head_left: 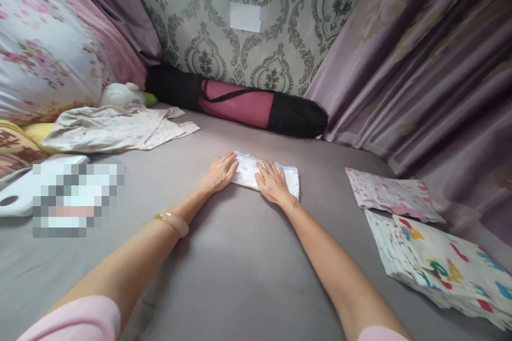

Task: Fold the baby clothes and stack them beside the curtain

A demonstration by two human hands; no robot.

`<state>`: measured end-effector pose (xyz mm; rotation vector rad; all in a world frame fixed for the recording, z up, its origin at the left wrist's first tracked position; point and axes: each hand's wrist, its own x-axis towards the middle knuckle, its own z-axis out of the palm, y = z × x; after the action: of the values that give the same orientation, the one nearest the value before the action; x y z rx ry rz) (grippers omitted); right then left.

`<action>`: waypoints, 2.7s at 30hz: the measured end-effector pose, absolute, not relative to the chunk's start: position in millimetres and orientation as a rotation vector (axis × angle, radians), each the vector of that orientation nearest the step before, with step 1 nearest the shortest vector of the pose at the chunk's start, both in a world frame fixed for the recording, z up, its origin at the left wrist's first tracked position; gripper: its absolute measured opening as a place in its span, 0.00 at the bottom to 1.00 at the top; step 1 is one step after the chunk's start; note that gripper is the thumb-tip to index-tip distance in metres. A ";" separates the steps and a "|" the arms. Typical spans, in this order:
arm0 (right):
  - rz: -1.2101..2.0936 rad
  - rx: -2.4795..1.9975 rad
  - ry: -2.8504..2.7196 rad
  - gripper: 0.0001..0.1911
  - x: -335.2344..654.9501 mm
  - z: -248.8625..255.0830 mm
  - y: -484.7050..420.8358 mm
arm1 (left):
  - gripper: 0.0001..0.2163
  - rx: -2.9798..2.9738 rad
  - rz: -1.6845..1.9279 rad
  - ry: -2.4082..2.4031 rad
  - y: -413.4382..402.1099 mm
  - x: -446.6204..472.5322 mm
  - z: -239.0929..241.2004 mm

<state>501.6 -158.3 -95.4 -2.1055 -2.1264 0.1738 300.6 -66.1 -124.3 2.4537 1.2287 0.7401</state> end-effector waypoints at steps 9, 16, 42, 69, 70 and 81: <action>0.163 -2.069 -2.149 0.30 482.8 -79.7 -146.5 | 0.23 2.349 0.840 1.254 -63.2 300.4 -124.4; 0.084 -2.004 -2.139 0.31 463.8 -95.4 -137.6 | 0.20 2.389 0.905 1.203 -60.1 298.6 -128.9; 0.099 -2.057 -2.123 0.32 433.1 -102.1 -116.2 | 0.21 2.217 0.872 1.274 -64.7 297.8 -119.9; -0.087 -1.950 -2.139 0.33 449.9 -87.9 -165.8 | 0.24 2.426 0.750 1.225 -64.1 297.1 -121.6; -0.095 -1.975 -2.131 0.33 458.2 -88.0 -170.2 | 0.24 2.478 0.691 1.228 -63.4 297.5 -124.0; 0.116 -2.245 -1.978 0.32 529.9 -98.0 -197.4 | 0.23 2.573 0.451 1.324 -68.1 300.8 -118.4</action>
<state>529.9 -197.4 -98.0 -2.2453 -1.9784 0.1161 300.8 -68.1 -118.4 2.5734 1.3239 0.4515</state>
